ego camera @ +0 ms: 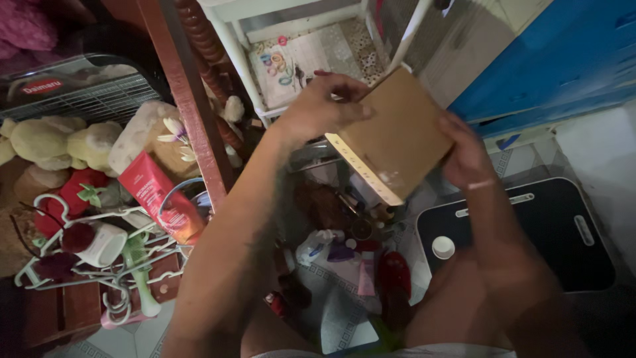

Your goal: The person crouches beside a plastic drawer cart in a cluttered room, opens a cardboard box, and takes out bottles and tubes. They unscrew caps, handle small bottles and a boxed product, and place the items into the cart's drawers and shelves.

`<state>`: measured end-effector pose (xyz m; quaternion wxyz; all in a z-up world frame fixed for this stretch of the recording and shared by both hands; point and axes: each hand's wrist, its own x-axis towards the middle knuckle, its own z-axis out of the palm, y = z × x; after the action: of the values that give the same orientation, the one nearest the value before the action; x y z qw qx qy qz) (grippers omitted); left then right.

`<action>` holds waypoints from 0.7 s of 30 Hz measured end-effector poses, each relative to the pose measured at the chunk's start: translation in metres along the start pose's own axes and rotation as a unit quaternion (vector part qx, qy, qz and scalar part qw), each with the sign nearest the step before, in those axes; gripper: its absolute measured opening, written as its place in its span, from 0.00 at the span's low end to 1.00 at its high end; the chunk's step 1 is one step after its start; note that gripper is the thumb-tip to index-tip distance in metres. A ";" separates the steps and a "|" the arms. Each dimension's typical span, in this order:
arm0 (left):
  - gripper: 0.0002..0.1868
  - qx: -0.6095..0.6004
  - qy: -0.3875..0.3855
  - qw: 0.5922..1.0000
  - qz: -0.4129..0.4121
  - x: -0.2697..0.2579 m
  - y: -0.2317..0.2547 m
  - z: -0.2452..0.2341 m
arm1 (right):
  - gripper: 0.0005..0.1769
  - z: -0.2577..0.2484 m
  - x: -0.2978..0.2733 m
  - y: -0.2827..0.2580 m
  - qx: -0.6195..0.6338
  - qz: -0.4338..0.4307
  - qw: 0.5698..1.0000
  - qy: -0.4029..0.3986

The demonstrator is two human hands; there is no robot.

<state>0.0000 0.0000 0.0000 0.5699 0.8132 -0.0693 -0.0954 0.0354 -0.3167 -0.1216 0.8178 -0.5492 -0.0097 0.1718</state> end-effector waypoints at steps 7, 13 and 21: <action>0.34 0.021 0.003 1.000 -0.021 0.002 -0.002 0.008 | 0.27 -0.011 0.003 0.003 0.023 0.090 0.994 0.053; 0.31 0.052 0.003 0.997 -0.048 0.005 -0.007 0.009 | 0.26 -0.013 0.007 0.010 0.025 0.100 0.994 0.040; 0.26 0.162 -0.009 0.985 -0.054 0.001 -0.015 0.019 | 0.23 -0.016 0.002 0.017 0.039 0.056 0.996 -0.063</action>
<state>-0.0037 -0.0122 -0.0200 0.4240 0.8964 -0.0452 -0.1209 0.0353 -0.3243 -0.1438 0.8251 -0.5051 -0.0232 0.2520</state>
